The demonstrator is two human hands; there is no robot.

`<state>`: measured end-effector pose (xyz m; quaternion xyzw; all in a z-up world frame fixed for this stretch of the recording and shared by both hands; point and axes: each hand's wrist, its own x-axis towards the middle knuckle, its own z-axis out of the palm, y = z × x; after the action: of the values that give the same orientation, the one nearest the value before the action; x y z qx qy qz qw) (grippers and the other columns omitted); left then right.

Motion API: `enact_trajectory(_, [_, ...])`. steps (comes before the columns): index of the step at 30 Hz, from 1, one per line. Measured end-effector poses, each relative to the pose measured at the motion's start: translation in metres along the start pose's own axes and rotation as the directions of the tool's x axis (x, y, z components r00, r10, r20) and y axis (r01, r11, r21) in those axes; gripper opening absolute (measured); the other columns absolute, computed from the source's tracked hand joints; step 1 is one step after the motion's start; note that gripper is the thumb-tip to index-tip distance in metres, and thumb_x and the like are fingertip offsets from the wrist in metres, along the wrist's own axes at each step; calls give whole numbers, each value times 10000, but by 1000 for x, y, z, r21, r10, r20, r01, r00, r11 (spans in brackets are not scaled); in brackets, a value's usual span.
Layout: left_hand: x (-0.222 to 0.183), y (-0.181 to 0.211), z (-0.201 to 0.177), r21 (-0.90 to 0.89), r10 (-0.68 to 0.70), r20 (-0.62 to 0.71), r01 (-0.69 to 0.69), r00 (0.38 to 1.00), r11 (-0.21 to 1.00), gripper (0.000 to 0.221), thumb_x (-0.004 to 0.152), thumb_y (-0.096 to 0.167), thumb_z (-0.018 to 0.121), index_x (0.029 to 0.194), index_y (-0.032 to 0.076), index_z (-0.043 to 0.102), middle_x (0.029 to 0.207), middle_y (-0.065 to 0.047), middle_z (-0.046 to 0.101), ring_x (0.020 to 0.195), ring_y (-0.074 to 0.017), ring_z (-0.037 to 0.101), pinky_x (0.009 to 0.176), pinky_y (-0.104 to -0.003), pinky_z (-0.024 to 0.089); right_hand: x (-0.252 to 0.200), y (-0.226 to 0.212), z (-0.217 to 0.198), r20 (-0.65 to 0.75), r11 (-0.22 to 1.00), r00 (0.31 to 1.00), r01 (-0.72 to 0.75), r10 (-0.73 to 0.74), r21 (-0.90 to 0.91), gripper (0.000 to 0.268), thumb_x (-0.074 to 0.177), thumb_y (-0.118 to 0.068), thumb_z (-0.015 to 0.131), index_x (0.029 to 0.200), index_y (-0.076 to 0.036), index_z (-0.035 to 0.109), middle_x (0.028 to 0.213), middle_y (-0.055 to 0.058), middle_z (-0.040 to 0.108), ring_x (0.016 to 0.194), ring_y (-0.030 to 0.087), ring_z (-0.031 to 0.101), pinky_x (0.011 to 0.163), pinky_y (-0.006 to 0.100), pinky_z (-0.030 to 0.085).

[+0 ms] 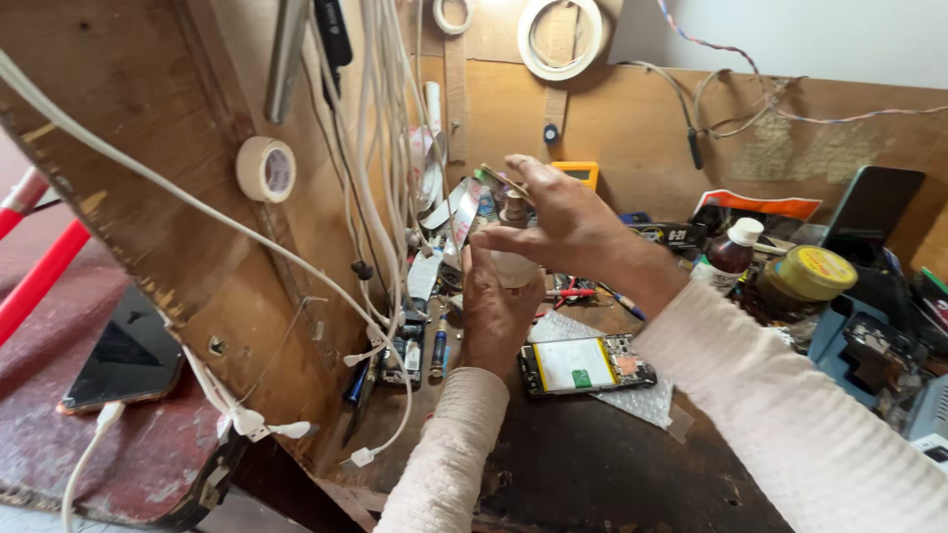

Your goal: The person disassembles a mobile phone by hand and with a small tool, then uses a brush and liquid from a bottle to clean the internal circuit board and components.

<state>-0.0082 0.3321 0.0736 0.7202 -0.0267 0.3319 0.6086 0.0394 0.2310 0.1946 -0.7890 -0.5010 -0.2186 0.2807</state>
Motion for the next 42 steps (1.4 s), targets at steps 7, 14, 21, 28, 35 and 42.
enact_trajectory(7, [1,2,-2,98,70,-55,-65,996,993,688,786,76,796,1381,95,451,1251,-168,584,1121,-314,667,927,-417,571,0,14,-4,23,975,995,-101,98,198,491,902,-105,764,1355,5,606,1099,128,744,1003,198,728,907,354,584])
enact_trajectory(14, [-1,5,-6,42,74,-1,-74,997,996,705,793,81,790,1398,113,430,1306,-159,559,1188,-314,650,998,-418,562,-24,86,5,-356,836,758,-466,547,291,255,948,-153,835,993,14,649,857,115,663,716,147,581,622,326,484])
enact_trajectory(21, [0,2,-3,96,163,-29,-160,986,983,735,778,78,820,1397,92,426,1318,-194,537,1221,-353,606,1012,-445,529,-80,130,81,-12,674,674,-739,738,-5,451,718,-403,842,893,6,768,791,185,770,736,231,768,715,364,585])
enact_trajectory(28, [1,-2,-4,100,155,-26,-152,988,983,745,766,62,816,1404,98,433,1308,-190,548,1210,-356,611,1006,-453,521,-85,144,82,5,689,690,-723,724,-53,420,772,-327,723,990,32,734,828,254,722,803,365,730,745,488,560])
enact_trajectory(35, [0,4,0,125,173,-25,-168,985,978,752,755,68,835,1391,90,434,1322,-196,538,1212,-360,597,1014,-451,511,-88,117,43,78,560,599,-782,797,274,307,927,-178,564,1168,-58,709,768,156,731,590,252,640,557,445,500])
enact_trajectory(42, [-2,10,-8,150,89,42,-94,995,984,778,750,120,849,1395,113,415,1293,-174,580,1180,-338,632,982,-439,529,-102,63,14,39,631,680,-699,732,335,260,982,-113,571,1189,11,666,783,24,732,604,69,616,529,298,502])
